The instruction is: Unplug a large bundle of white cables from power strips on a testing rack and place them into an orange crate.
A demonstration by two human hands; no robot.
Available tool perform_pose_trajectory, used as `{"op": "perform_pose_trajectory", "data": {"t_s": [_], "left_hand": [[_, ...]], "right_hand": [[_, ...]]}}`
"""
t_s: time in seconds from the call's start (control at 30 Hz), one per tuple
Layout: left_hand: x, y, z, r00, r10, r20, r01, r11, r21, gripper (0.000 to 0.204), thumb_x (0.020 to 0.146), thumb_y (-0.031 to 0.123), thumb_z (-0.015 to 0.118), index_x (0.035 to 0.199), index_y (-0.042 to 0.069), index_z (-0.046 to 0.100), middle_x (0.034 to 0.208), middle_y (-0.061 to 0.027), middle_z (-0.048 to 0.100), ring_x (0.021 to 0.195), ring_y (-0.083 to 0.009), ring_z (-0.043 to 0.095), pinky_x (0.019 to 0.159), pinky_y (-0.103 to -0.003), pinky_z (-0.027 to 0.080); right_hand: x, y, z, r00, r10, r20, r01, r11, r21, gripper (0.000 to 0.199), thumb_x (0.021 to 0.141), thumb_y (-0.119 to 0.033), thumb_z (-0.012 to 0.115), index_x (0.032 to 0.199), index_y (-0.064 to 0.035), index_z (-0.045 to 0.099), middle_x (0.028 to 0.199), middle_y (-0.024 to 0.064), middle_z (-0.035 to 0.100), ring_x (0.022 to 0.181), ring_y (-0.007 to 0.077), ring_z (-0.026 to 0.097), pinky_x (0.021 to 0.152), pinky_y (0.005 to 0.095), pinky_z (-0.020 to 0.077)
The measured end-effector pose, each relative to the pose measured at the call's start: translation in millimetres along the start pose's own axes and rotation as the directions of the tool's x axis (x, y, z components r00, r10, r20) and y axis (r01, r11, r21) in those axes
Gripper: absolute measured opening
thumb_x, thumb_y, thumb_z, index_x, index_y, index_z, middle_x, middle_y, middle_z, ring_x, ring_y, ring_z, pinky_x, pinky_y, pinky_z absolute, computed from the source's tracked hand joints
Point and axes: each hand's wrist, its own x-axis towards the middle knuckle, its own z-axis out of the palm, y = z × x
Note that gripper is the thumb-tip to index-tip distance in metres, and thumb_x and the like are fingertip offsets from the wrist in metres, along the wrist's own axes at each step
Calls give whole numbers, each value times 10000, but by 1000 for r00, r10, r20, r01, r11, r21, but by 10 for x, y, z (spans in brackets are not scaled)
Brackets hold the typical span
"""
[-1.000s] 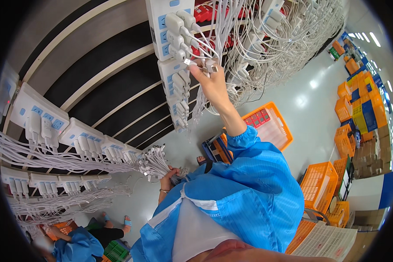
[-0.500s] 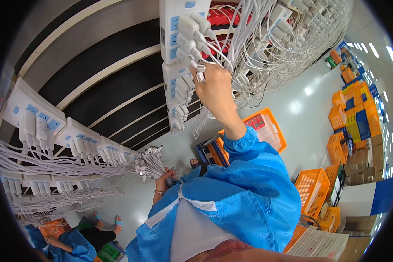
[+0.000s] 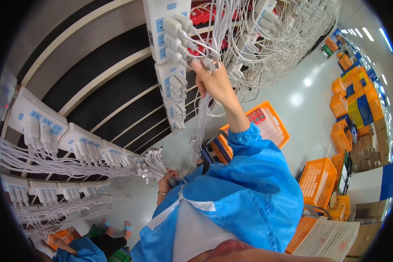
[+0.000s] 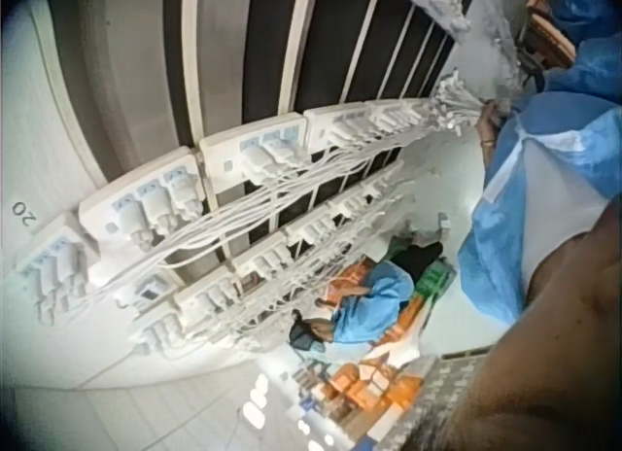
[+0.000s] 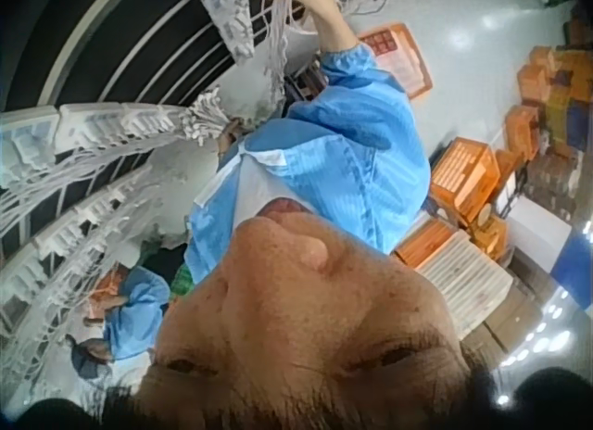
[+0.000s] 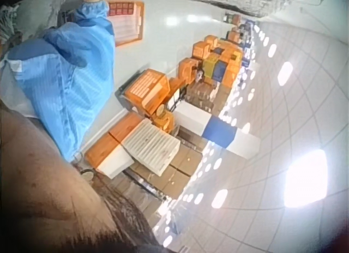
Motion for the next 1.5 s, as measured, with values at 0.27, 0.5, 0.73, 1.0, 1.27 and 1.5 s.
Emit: {"op": "perform_pose_trajectory", "data": {"t_s": [0.27, 0.5, 0.73, 1.0, 1.27, 1.5], "left_hand": [[48, -115, -198, 998, 52, -35, -52, 999, 9, 236, 723, -68, 589, 901, 51, 490, 781, -134, 623, 696, -217, 564, 724, -307, 465], [-6, -22, 32, 999, -20, -44, 19, 1000, -20, 239, 718, -71, 592, 895, 55, 494, 775, -136, 618, 693, -216, 560, 703, -303, 467], [18, -45, -14, 998, 2, -67, -2, 1000, -12, 235, 728, -68, 591, 897, 63, 495, 775, -131, 612, 697, -214, 556, 683, -302, 465], [66, -10, 44, 996, -43, -80, 41, 999, -34, 249, 730, -67, 597, 914, 64, 493, 783, -128, 613, 709, -216, 554, 699, -302, 457], [168, -71, -63, 1000, -24, -15, 24, 1000, 12, 251, 718, -58, 613, 910, 56, 498, 775, -131, 622, 714, -217, 561, 709, -299, 453], [159, -40, -27, 997, -49, -58, 47, 998, -36, 226, 734, -48, 612, 904, 59, 511, 778, -130, 622, 683, -218, 562, 666, -314, 462]], "right_hand": [[155, 185, 12, 995, -95, -5, 95, 994, 52, 299, 951, -264, 532, 822, -8, 618, 507, 36, 560, 444, 123, 557, 453, 288, 421], [140, 251, 97, 932, -313, -185, 184, 844, -504, 384, 908, -249, 595, 633, 20, 602, 461, 87, 558, 412, 156, 558, 427, 306, 422], [63, 327, 108, 928, -238, -285, 171, 955, -241, 349, 937, -260, 558, 731, 20, 586, 491, 31, 502, 426, 117, 517, 421, 281, 383], [97, 275, 84, 883, -380, -276, 275, 894, -353, 178, 854, -162, 654, 833, 15, 638, 666, 136, 582, 598, 252, 546, 545, 335, 420], [92, 40, 115, 876, -460, -146, 188, 604, -775, 170, 807, -208, 687, 769, -51, 632, 629, 144, 614, 575, 346, 598, 497, 397, 439], [169, 187, 110, 826, -538, -167, 201, 559, -804, 183, 800, -224, 698, 792, -57, 624, 629, 157, 609, 582, 359, 600, 497, 409, 445]]}}
